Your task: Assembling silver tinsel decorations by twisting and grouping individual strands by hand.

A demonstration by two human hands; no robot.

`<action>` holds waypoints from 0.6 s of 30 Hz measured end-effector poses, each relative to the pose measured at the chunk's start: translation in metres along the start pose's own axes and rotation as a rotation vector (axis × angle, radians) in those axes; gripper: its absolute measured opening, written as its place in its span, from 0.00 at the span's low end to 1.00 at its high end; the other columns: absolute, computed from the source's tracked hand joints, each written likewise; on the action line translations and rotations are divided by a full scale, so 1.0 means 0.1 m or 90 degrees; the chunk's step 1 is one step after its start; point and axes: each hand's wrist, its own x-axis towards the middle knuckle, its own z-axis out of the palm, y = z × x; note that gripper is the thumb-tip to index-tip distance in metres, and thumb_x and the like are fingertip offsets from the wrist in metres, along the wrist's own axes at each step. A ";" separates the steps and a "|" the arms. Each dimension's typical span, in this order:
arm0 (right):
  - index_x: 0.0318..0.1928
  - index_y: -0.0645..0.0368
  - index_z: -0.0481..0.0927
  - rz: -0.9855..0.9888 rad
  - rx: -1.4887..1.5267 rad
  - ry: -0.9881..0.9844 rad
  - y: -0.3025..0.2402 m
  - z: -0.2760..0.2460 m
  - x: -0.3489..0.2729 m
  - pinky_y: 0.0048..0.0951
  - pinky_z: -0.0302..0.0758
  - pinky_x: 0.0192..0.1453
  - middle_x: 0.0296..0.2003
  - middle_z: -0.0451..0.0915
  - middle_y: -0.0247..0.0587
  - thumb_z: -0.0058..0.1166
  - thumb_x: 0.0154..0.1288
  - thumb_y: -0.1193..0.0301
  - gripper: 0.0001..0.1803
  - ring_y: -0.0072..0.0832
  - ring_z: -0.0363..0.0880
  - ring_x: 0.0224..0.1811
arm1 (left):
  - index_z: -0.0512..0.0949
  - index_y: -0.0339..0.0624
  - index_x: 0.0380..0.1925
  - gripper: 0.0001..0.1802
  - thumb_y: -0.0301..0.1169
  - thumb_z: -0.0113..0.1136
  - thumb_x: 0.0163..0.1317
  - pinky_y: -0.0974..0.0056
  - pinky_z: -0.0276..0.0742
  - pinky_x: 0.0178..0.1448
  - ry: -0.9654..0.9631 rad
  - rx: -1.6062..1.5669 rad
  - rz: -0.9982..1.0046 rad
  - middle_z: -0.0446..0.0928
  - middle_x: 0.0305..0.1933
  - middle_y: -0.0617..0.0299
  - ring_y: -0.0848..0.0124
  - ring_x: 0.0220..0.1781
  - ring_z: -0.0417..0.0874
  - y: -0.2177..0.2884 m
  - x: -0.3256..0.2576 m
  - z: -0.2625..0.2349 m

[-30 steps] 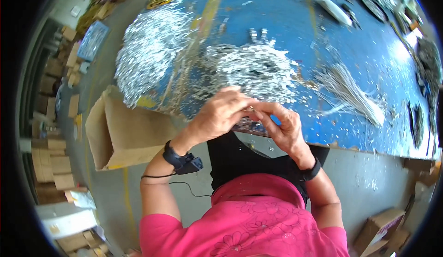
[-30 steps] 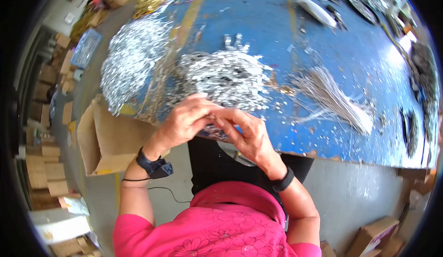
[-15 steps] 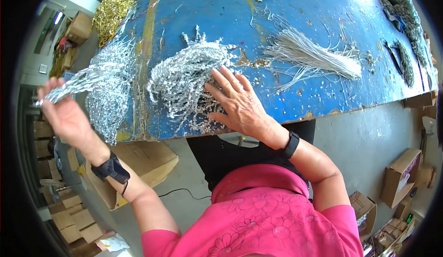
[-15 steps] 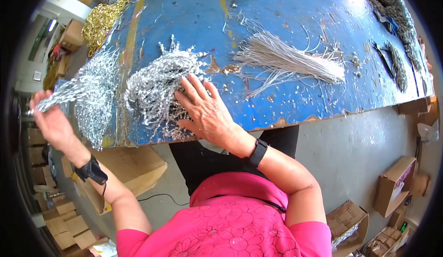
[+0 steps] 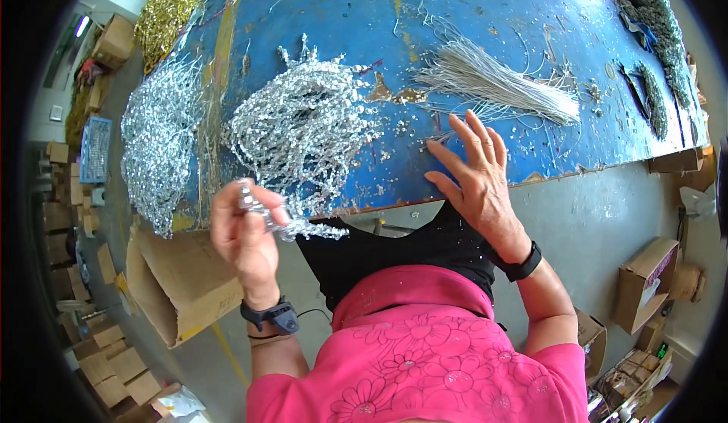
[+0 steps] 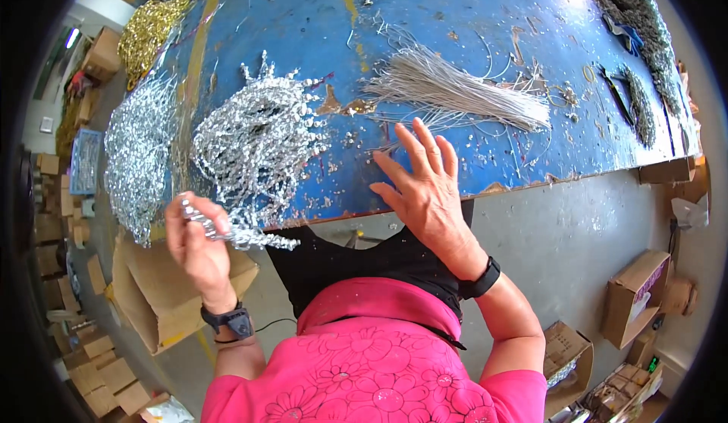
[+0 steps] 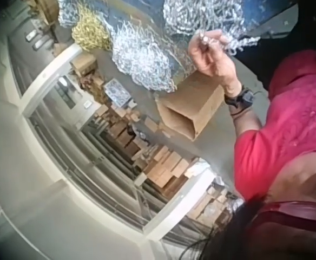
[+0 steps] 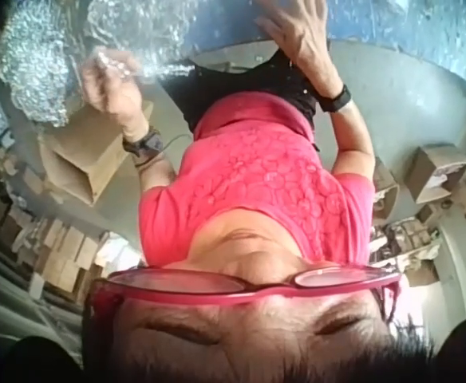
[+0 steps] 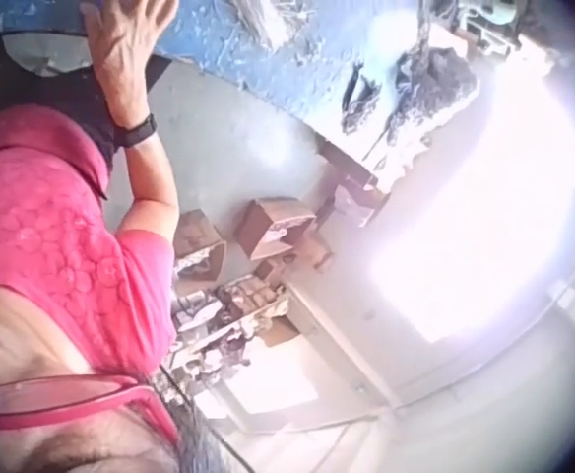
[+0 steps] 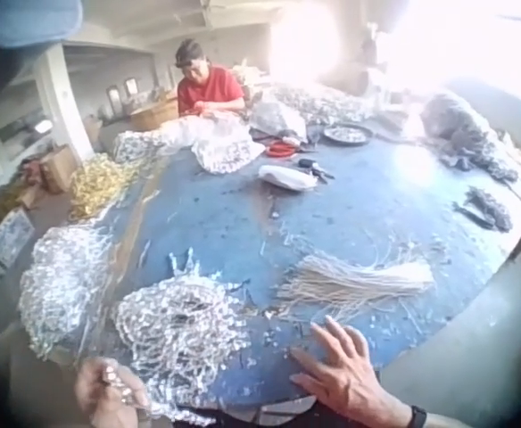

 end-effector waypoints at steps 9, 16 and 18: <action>0.50 0.49 0.79 -0.087 0.095 -0.044 -0.15 0.16 -0.09 0.47 0.49 0.70 0.64 0.63 0.45 0.61 0.56 0.59 0.20 0.40 0.54 0.71 | 0.70 0.36 0.53 0.16 0.27 0.55 0.66 0.70 0.77 0.41 -0.117 -0.026 -0.147 0.80 0.39 0.52 0.73 0.35 0.80 -0.22 -0.10 0.24; 0.51 0.50 0.78 -0.044 0.075 -0.055 -0.22 0.14 -0.01 0.45 0.49 0.71 0.63 0.64 0.44 0.62 0.55 0.59 0.23 0.40 0.54 0.71 | 0.69 0.36 0.54 0.15 0.28 0.51 0.68 0.67 0.78 0.40 -0.089 -0.141 -0.270 0.77 0.44 0.54 0.71 0.35 0.80 -0.47 -0.13 0.38; 0.51 0.50 0.79 -0.070 0.072 -0.051 -0.19 0.14 -0.04 0.46 0.49 0.70 0.62 0.65 0.43 0.63 0.54 0.60 0.23 0.41 0.55 0.70 | 0.70 0.37 0.53 0.15 0.30 0.51 0.68 0.65 0.78 0.36 -0.057 -0.109 -0.282 0.77 0.43 0.55 0.70 0.33 0.80 -0.49 -0.14 0.38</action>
